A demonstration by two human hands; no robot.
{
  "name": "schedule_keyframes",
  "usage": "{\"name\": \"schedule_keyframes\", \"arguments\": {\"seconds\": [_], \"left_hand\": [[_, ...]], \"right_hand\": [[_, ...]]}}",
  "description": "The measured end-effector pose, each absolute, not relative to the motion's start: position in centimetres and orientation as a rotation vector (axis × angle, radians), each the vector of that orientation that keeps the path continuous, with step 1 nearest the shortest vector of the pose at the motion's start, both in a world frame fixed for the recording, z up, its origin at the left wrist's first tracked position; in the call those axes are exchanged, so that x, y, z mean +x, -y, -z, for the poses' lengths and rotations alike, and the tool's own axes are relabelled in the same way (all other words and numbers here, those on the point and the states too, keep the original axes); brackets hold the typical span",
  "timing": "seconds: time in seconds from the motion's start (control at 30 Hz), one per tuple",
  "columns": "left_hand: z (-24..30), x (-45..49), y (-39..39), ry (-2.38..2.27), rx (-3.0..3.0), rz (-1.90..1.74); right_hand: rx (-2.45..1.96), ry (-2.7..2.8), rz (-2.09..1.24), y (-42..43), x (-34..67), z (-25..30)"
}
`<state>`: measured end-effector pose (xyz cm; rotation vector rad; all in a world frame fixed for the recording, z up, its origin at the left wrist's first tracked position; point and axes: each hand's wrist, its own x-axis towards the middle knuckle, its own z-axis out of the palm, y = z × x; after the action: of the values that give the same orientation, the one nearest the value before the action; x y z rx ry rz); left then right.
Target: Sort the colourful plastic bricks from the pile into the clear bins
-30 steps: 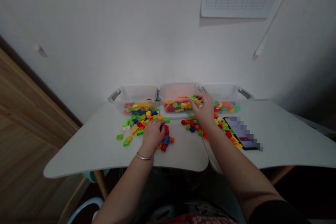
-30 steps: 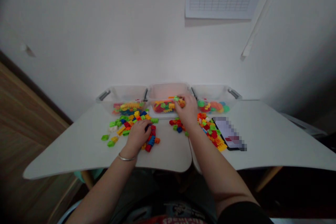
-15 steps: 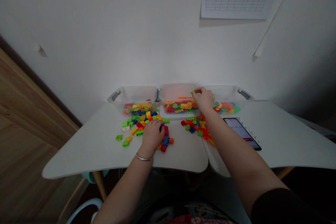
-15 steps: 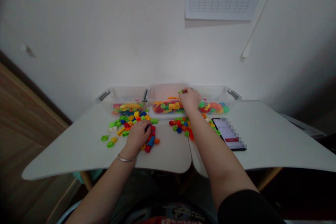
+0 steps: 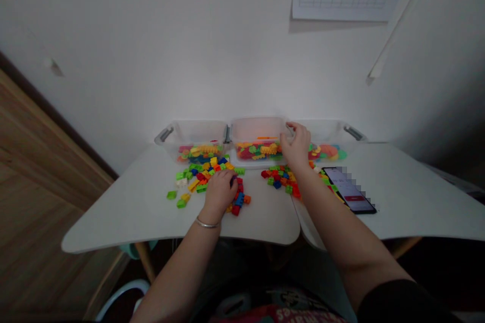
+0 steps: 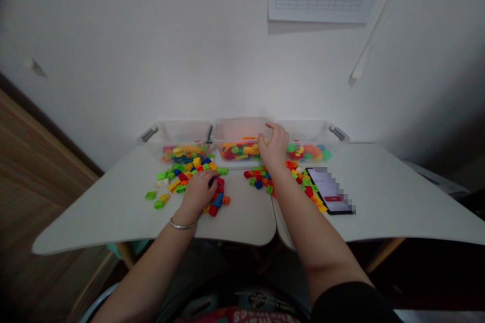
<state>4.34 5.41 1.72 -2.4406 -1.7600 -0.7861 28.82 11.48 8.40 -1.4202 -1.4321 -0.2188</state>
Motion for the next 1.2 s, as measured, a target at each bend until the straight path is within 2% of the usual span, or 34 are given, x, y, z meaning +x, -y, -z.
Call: {"name": "schedule_keyframes", "arguments": {"seconds": [0.17, 0.43, 0.77, 0.93, 1.2], "left_hand": [[-1.6, 4.4, -5.4, 1.754, -2.435, 0.782], [-1.5, 4.3, -5.5, 1.753, -2.444, 0.820], [-1.5, 5.6, -5.8, 1.757, -2.447, 0.816], [-2.4, 5.1, -5.7, 1.714, -2.517, 0.961], [-1.9, 5.6, -2.1, 1.589, -2.529, 0.516]], "right_hand": [[-1.427, 1.626, 0.179, -7.5, 27.3, -5.0], [-1.789, 1.866, 0.194, -4.2, 26.7, 0.6], [-1.554, 2.024, -0.042, -4.5, 25.9, 0.8], [-1.396, 1.983, -0.017, -5.0, 26.3, 1.5], [-1.395, 1.880, 0.027, -5.5, 26.8, 2.4]]}}
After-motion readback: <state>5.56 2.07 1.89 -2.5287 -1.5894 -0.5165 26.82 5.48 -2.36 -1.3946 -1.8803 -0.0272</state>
